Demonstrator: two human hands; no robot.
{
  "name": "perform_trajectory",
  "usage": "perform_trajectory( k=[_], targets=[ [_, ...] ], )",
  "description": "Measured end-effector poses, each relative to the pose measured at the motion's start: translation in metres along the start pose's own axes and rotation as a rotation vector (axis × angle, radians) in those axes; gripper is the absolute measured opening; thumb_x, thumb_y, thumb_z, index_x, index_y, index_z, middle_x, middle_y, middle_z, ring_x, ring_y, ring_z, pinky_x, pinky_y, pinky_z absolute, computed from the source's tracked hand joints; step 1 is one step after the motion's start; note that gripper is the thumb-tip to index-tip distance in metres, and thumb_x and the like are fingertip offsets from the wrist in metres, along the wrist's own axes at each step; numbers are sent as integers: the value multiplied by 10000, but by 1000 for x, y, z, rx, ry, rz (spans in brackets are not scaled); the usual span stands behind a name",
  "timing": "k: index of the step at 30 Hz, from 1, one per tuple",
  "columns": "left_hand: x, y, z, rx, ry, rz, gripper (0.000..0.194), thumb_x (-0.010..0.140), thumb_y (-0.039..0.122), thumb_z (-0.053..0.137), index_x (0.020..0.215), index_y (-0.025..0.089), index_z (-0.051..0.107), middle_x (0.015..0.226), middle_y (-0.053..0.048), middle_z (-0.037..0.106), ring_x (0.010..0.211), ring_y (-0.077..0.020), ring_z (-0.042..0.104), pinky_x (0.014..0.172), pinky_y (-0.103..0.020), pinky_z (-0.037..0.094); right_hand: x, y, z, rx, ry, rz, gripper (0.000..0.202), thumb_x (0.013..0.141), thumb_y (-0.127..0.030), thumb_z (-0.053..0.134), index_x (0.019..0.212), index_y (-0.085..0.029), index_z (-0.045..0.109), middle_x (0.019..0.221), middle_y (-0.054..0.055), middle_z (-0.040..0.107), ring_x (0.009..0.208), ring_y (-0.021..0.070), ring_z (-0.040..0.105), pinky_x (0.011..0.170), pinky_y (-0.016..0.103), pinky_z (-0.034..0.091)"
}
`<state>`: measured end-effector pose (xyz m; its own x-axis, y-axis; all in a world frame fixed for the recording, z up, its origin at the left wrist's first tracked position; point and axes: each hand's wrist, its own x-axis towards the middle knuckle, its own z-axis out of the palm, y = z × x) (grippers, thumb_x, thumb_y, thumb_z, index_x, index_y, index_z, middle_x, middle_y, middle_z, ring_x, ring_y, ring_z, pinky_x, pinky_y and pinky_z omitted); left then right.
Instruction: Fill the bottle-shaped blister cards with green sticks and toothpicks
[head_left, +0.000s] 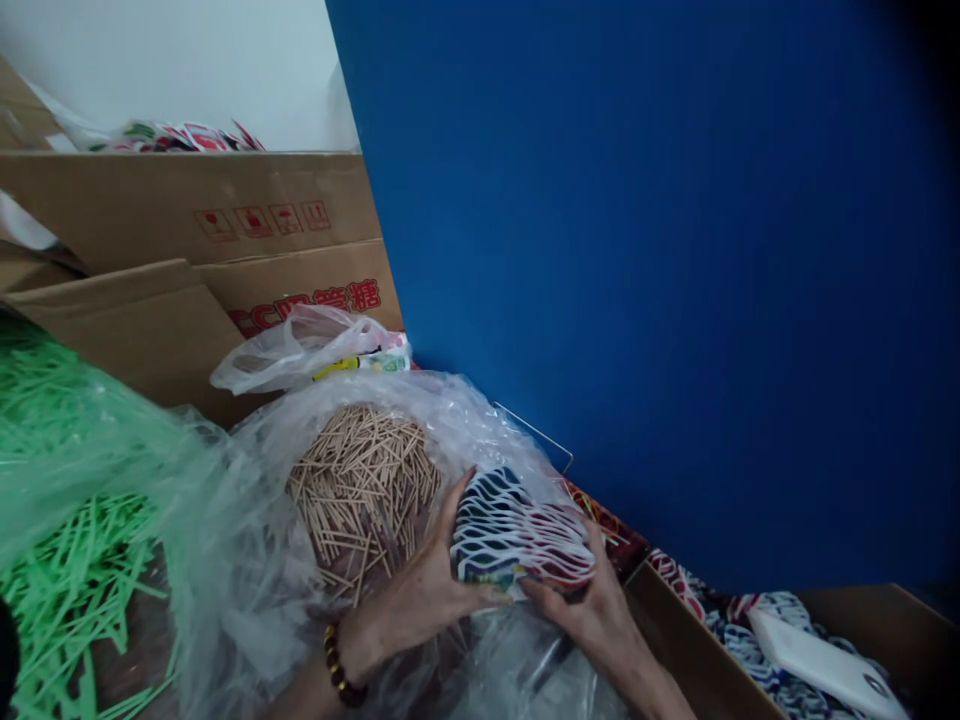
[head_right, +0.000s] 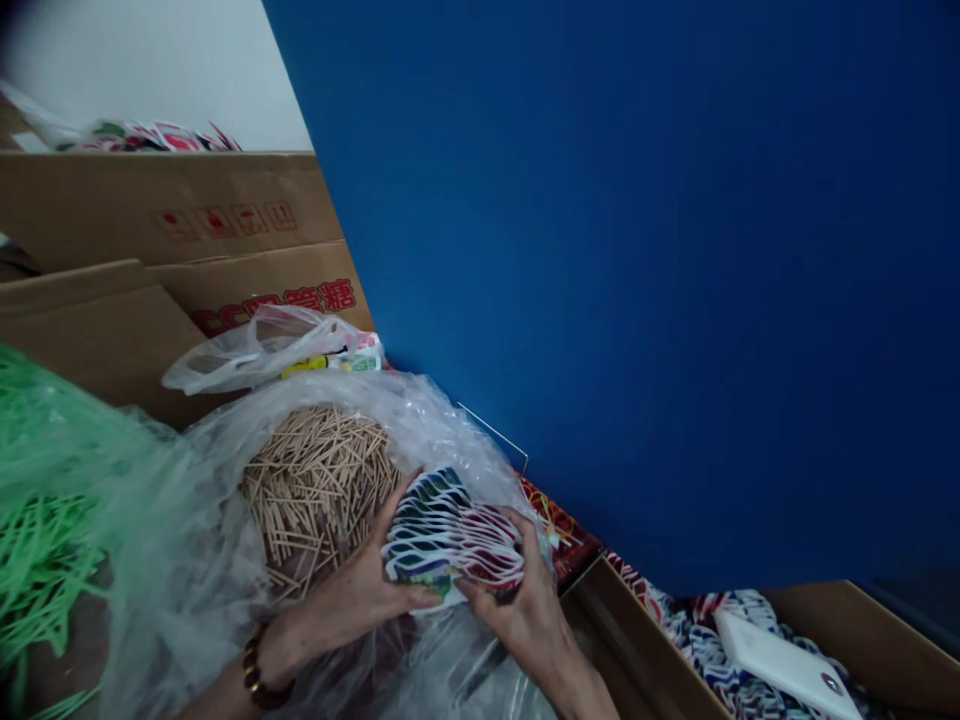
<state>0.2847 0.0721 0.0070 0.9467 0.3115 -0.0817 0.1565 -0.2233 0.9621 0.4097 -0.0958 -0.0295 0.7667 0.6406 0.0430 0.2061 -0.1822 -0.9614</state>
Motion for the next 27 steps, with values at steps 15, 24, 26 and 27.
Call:
perform_trajectory(
  k=[15,24,26,27],
  targets=[
    [-14,-17,3,191,20,28,1144,714,332,771,1483,339,-77,1588,-81,123,1423,-310,201,1169,-509,194,3,0,-14,-69,-225,21,818,644,-347,788,1338,-226,373,1292,118,572,1186,292,548,1006,439,445],
    [-28,6,-6,329,93,148,1174,691,384,782,1473,388,-93,1584,-53,149,1404,-352,243,1141,-521,262,-1,5,-10,42,-163,-98,817,656,-320,780,1360,-231,377,1337,132,532,1168,296,560,983,414,468],
    [-25,-1,-7,278,28,128,1230,642,378,821,1477,374,-83,1569,-75,197,1389,-354,280,1139,-522,265,-1,11,-13,-50,-220,-49,839,643,-337,787,1371,-232,382,1315,119,558,1176,307,556,997,434,456],
    [-24,-6,-7,247,13,120,1240,628,370,832,1478,369,-70,1561,-85,220,1385,-353,291,1138,-525,264,0,14,-13,-91,-231,-23,835,643,-348,785,1369,-234,388,1300,111,573,1179,310,555,1000,438,455]
  ],
)
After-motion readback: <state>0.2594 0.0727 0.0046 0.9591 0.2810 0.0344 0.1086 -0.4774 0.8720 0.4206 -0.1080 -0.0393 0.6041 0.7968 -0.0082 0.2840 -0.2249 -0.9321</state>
